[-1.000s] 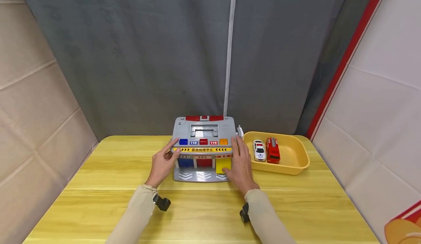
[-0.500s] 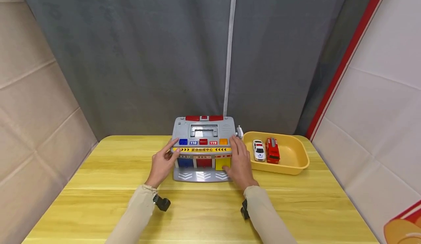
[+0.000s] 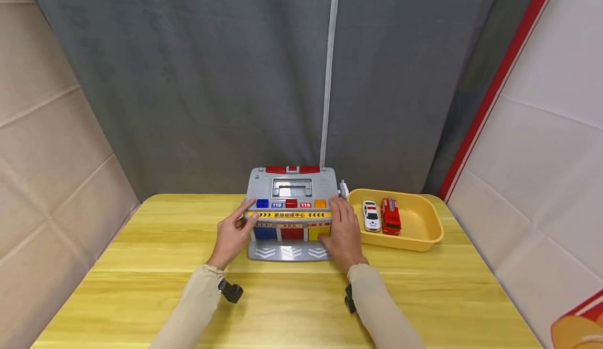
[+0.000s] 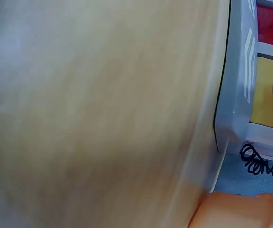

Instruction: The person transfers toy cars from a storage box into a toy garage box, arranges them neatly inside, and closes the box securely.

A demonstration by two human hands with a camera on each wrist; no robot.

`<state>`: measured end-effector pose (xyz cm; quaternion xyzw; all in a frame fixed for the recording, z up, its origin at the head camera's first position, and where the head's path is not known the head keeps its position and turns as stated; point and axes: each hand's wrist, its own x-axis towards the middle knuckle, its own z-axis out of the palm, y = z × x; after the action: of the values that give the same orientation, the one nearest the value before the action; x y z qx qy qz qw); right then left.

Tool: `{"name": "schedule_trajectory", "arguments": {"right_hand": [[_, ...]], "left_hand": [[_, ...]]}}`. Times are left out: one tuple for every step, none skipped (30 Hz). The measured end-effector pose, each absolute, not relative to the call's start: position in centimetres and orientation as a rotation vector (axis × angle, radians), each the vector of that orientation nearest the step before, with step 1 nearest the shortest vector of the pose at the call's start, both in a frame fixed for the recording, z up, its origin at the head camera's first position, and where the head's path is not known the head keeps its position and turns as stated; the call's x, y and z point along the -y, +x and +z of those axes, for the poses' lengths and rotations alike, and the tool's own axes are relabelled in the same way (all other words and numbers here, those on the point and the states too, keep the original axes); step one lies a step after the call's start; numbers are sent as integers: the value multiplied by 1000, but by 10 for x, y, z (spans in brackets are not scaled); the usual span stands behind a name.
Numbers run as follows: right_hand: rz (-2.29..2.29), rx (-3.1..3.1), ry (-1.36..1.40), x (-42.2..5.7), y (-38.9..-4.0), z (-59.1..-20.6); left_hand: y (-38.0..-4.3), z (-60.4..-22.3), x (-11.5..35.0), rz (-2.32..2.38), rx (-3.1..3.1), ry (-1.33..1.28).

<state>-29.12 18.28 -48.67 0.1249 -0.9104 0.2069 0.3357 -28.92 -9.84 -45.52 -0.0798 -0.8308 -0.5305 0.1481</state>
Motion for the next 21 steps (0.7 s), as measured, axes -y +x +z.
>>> {"name": "schedule_trajectory", "arguments": {"right_hand": [[529,2369,324,-183,-292,-487],[520,2364,324,-183,-292,-487],[510,2361,322,-183,-293,-487],[502,2360,321,-183,-293,-487],[495,2357,319,-183,-293,-487],[488,2357,315,-183,-294,-487],[482,2355,312,-183,-294,-487],[475,2355,309,-183,-295,-487],[470,2356,305,-183,-295,-487],[466,2358,306,-183,-295,-487],[461,2359,309,-183,-295,-486],[456,2362,311,-183,-295,-486],[452,2363,315,-183,-296,-485],[447,2364,318,-183,-296,-485],[444,2366,321,-184,-296,-484],[441,2367,325,-184,-296,-483],[443,2369,329,-185,-296,-483],[448,2374,335,-185,-296,-482],[458,2380,345,-186,-296,-480],[469,2393,355,-187,-295,-479],[486,2408,364,-187,-295,-477]], "left_hand": [[-289,-455,98,-1524,2387,-232],[-289,-455,98,-1524,2386,-232],[-289,-455,98,-1517,2386,-232],[-290,-455,98,-1514,2385,-232],[-290,-455,98,-1512,2380,-236],[-290,-455,98,-1508,2377,-242],[-290,-455,98,-1507,2377,-242],[-290,-455,98,-1507,2375,-249],[-290,-455,98,-1506,2374,-252],[-290,-455,98,-1508,2371,-253],[-290,-454,98,-1505,2371,-249],[-290,-454,98,-1500,2375,-241],[-290,-454,98,-1499,2378,-237],[-290,-454,98,-1498,2382,-234],[-291,-454,98,-1499,2385,-227],[-291,-454,98,-1495,2385,-232],[-291,-454,98,-1497,2388,-231],[-290,-454,97,-1501,2389,-238],[-290,-455,97,-1508,2389,-241],[-290,-455,97,-1513,2388,-239],[-290,-455,97,-1516,2389,-235]]}}
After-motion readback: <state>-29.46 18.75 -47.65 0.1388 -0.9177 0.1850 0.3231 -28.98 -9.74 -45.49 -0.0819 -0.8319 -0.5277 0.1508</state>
